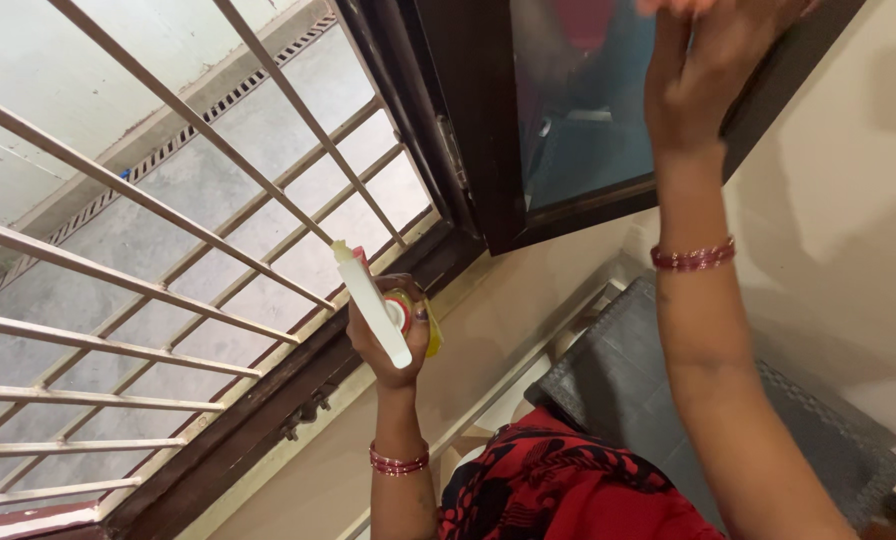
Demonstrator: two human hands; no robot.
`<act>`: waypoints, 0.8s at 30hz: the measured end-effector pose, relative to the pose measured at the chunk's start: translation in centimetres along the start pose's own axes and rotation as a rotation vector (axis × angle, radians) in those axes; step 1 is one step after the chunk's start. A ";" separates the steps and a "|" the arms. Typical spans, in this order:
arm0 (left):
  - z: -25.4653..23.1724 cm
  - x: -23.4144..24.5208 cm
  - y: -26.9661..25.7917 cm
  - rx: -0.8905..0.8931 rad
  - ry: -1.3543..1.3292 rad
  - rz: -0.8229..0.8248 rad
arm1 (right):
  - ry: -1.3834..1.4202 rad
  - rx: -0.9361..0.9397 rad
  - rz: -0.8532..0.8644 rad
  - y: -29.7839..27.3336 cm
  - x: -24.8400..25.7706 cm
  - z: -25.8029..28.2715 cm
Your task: The person sprays a cleaning solution onto a window frame and wipes it with an orange cloth. They repeatedly spray and wipe the frame and the metal grille, moving along the length of the window.
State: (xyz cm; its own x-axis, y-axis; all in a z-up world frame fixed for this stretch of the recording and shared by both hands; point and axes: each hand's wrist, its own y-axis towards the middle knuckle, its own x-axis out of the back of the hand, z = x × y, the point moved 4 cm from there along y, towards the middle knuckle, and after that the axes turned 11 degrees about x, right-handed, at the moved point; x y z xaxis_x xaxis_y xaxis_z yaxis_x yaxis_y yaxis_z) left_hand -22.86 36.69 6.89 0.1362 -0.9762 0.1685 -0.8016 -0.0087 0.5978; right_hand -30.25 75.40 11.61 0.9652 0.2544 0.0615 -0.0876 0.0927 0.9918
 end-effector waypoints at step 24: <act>0.0 0.2 -1.0 -0.018 0.036 0.034 | 0.336 0.133 -0.075 2.9 -1.3 10.1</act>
State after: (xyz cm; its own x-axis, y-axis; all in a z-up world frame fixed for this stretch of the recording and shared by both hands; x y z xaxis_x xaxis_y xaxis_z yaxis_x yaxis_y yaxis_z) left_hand -22.00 36.47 6.36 0.1302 -0.9675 0.2168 -0.7956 0.0285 0.6052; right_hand -29.30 65.58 15.58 0.8307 0.5558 -0.0304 0.0345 0.0030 0.9994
